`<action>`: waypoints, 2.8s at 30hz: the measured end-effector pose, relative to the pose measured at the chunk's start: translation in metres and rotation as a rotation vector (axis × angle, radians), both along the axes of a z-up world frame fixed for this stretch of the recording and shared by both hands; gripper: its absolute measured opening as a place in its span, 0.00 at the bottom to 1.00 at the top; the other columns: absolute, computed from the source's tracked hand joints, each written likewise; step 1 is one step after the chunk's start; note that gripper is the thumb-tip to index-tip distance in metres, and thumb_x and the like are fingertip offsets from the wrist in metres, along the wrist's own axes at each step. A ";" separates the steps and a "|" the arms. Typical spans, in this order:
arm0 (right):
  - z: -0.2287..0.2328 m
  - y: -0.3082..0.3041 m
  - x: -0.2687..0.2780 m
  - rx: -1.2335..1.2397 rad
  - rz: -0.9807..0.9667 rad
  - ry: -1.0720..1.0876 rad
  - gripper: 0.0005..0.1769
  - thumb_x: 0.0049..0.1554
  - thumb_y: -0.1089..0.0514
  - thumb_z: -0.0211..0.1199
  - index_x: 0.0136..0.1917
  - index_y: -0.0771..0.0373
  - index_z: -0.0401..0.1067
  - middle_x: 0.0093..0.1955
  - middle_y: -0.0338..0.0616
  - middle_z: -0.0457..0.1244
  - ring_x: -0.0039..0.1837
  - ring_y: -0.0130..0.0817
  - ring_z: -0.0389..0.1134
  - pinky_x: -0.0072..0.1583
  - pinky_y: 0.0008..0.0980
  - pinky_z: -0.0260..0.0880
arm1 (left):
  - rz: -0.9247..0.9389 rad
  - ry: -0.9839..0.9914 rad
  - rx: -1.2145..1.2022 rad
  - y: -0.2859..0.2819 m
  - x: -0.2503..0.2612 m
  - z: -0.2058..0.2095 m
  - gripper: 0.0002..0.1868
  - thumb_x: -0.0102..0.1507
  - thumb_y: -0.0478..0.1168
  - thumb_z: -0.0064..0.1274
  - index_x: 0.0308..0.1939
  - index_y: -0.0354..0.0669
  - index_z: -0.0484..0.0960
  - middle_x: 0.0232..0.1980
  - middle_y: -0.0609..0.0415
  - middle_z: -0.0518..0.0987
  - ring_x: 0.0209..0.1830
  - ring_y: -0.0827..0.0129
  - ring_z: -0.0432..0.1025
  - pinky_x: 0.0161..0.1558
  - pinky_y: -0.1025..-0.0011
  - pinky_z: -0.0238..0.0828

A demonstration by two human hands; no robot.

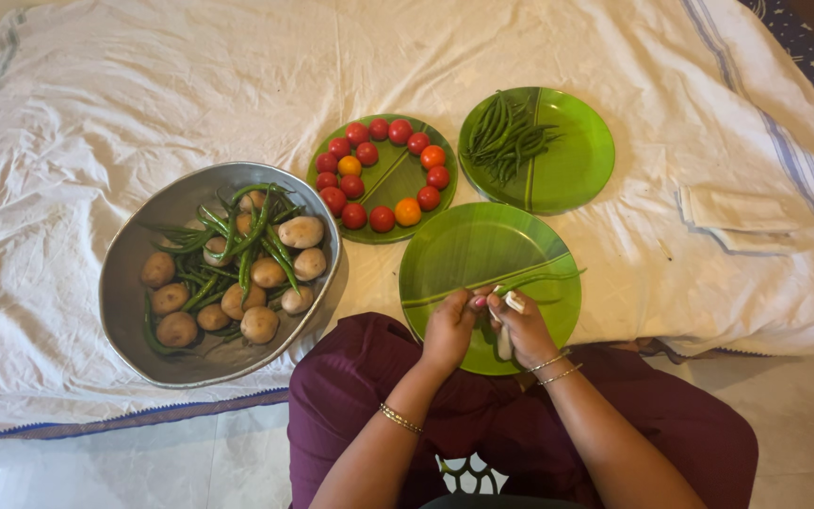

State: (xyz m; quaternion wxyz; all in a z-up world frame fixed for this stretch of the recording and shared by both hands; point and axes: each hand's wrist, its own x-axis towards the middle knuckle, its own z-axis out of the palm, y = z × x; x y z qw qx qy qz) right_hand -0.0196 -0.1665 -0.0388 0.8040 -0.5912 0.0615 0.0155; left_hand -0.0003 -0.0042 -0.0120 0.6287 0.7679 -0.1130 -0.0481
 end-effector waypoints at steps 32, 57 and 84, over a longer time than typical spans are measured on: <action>0.042 0.001 -0.001 0.508 -0.150 -0.233 0.50 0.47 0.23 0.61 0.71 0.55 0.63 0.63 0.43 0.68 0.63 0.41 0.66 0.56 0.39 0.72 | -0.252 0.305 -0.187 -0.009 0.000 -0.026 0.09 0.70 0.43 0.53 0.47 0.42 0.82 0.36 0.51 0.83 0.33 0.70 0.78 0.38 0.72 0.76; 0.008 -0.128 -0.004 0.821 -0.212 -0.297 0.29 0.77 0.32 0.48 0.42 0.51 0.68 0.26 0.26 0.47 0.31 0.20 0.47 0.41 0.23 0.51 | 0.038 -0.626 0.352 0.000 0.013 0.009 0.06 0.65 0.40 0.53 0.39 0.57 0.85 0.37 0.58 0.84 0.28 0.61 0.76 0.32 0.63 0.72; 0.022 -0.017 -0.004 -0.511 -0.339 -0.067 0.32 0.64 0.31 0.53 0.47 0.63 0.76 0.35 0.32 0.59 0.34 0.21 0.54 0.36 0.25 0.53 | -0.031 -0.508 0.309 0.003 0.008 0.032 0.04 0.61 0.39 0.59 0.35 0.57 0.87 0.40 0.60 0.80 0.35 0.61 0.78 0.37 0.63 0.75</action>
